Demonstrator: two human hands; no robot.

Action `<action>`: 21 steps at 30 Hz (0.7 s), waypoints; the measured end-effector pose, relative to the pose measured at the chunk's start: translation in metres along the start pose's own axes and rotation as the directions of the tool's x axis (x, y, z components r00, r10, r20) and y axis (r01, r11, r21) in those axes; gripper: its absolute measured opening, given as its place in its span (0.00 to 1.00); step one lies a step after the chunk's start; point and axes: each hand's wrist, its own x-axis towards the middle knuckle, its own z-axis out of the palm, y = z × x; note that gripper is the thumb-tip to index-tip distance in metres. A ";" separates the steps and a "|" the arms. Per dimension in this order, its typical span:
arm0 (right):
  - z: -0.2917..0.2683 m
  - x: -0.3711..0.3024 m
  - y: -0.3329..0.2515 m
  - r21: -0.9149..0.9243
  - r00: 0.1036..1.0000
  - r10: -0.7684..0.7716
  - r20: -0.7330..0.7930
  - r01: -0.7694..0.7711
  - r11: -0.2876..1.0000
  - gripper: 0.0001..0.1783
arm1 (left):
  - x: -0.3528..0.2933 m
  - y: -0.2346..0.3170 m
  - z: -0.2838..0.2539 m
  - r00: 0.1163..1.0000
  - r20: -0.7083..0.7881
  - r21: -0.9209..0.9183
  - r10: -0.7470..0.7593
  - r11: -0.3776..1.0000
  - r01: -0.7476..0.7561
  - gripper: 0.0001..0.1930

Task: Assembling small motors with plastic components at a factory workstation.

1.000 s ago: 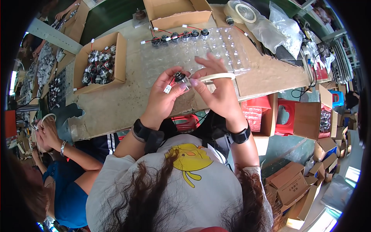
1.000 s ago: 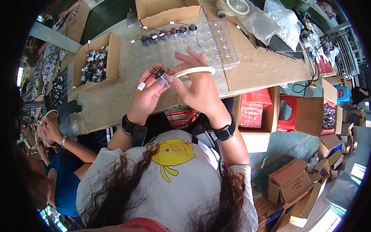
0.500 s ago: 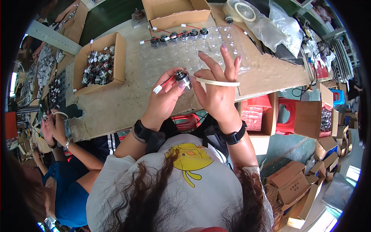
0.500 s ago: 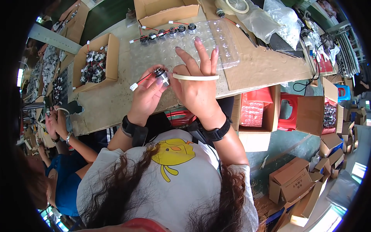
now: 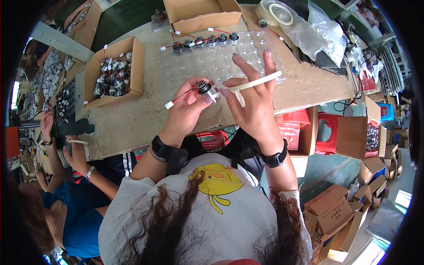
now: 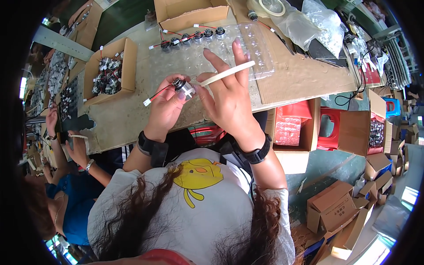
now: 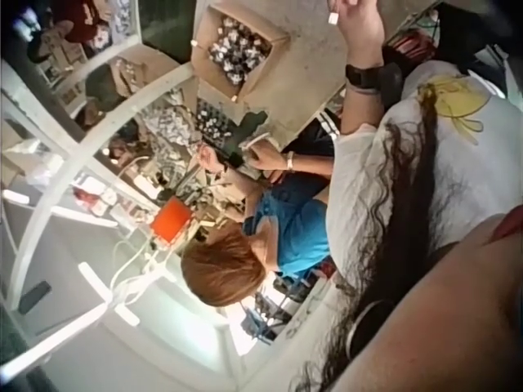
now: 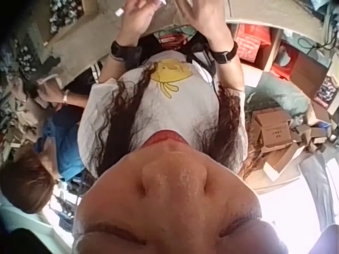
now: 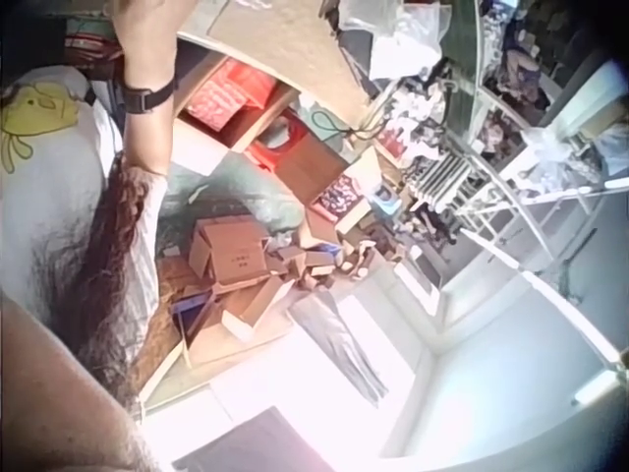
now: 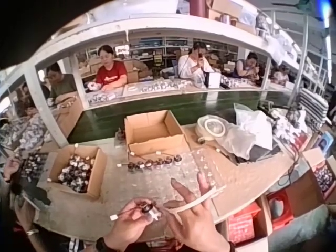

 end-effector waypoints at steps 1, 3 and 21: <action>-0.002 0.000 -0.002 -0.091 0.999 -0.033 -0.009 0.032 0.995 0.09 | 0.000 -0.001 -0.001 1.000 0.005 0.003 0.020 1.000 -0.020 0.19; -0.002 0.000 -0.004 -0.181 0.998 -0.066 -0.014 0.063 0.981 0.10 | -0.001 -0.002 -0.005 0.999 0.024 0.033 0.041 0.999 -0.041 0.20; -0.008 -0.001 0.005 0.142 0.997 -0.048 0.065 0.038 0.989 0.12 | -0.002 0.005 0.004 0.987 0.153 -0.071 0.041 0.997 -0.031 0.23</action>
